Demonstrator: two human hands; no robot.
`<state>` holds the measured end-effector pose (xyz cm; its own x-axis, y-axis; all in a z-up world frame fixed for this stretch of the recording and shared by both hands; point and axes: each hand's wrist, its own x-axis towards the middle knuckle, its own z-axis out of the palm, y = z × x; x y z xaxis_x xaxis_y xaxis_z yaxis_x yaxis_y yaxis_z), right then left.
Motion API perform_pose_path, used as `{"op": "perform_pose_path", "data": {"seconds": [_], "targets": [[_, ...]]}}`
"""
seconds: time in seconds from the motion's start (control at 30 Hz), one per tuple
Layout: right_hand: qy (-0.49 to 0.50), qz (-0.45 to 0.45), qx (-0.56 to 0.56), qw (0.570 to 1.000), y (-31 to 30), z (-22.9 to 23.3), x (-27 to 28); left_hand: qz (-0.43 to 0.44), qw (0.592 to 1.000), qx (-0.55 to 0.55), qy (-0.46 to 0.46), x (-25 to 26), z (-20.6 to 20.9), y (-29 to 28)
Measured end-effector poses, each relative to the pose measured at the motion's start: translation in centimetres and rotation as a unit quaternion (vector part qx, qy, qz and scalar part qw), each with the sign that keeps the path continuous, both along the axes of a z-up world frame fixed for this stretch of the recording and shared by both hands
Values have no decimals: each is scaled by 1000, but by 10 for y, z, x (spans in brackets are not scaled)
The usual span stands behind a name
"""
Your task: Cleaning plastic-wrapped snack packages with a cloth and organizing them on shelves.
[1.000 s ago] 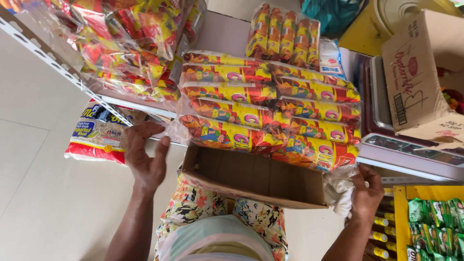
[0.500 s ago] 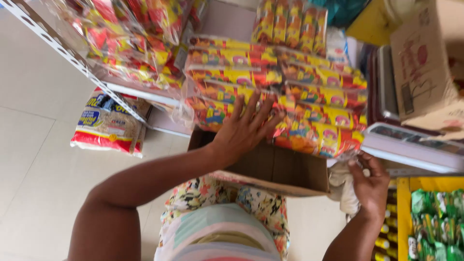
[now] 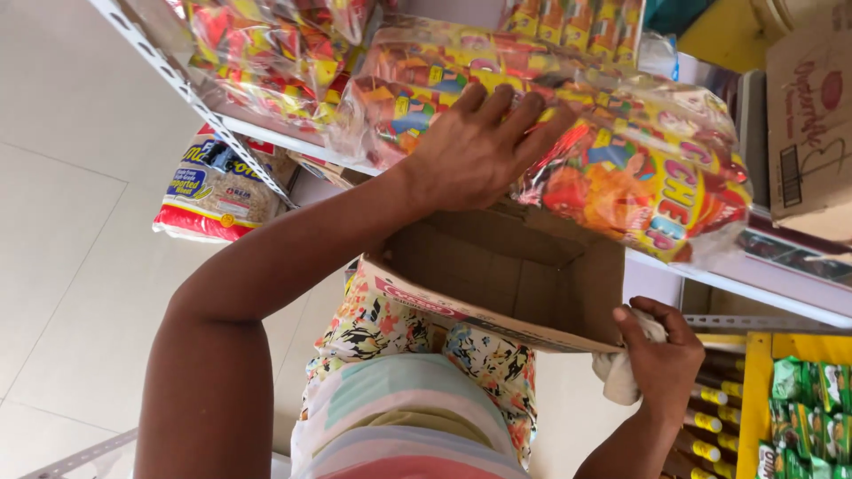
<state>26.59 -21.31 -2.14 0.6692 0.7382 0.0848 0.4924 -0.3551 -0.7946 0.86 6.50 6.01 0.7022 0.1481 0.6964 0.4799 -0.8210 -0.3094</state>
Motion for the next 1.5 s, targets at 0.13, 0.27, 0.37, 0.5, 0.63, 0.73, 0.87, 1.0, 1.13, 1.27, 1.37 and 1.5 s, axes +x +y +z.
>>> {"op": "perform_pose_path", "data": {"seconds": [0.13,0.27,0.37,0.5,0.63,0.73,0.87,1.0,1.13,1.27,1.37,1.5], "targets": [[-16,5,3,1000,-1,-8,5,-13,1000,2,-4,-33,36,-21],[-5,12,6,1000,-4,-16,14,-34,992,-115,-50,-94,57,-53],[15,163,138,977,10,-8,16,3,982,-174,-69,-155,83,-86],[19,113,63,991,9,1,15,32,966,-235,-104,-236,97,-126],[28,38,-60,997,7,-9,24,207,914,-336,-97,-294,71,-166],[38,46,-70,996,8,-16,32,337,856,-376,-109,-317,22,-182],[38,63,-50,996,6,-33,48,536,722,-439,17,-353,-81,-176],[-26,86,-48,995,7,-40,53,583,621,-508,126,-376,-198,-149],[-41,103,-79,991,11,-54,72,573,607,-537,121,-384,-291,-133],[-42,104,-52,992,5,-73,81,555,622,-549,65,-375,-354,-113],[-54,78,-89,991,3,-68,77,537,608,-584,23,-357,-366,-99],[-35,73,-85,993,-4,-84,91,521,627,-579,-21,-342,-386,-84]]}}
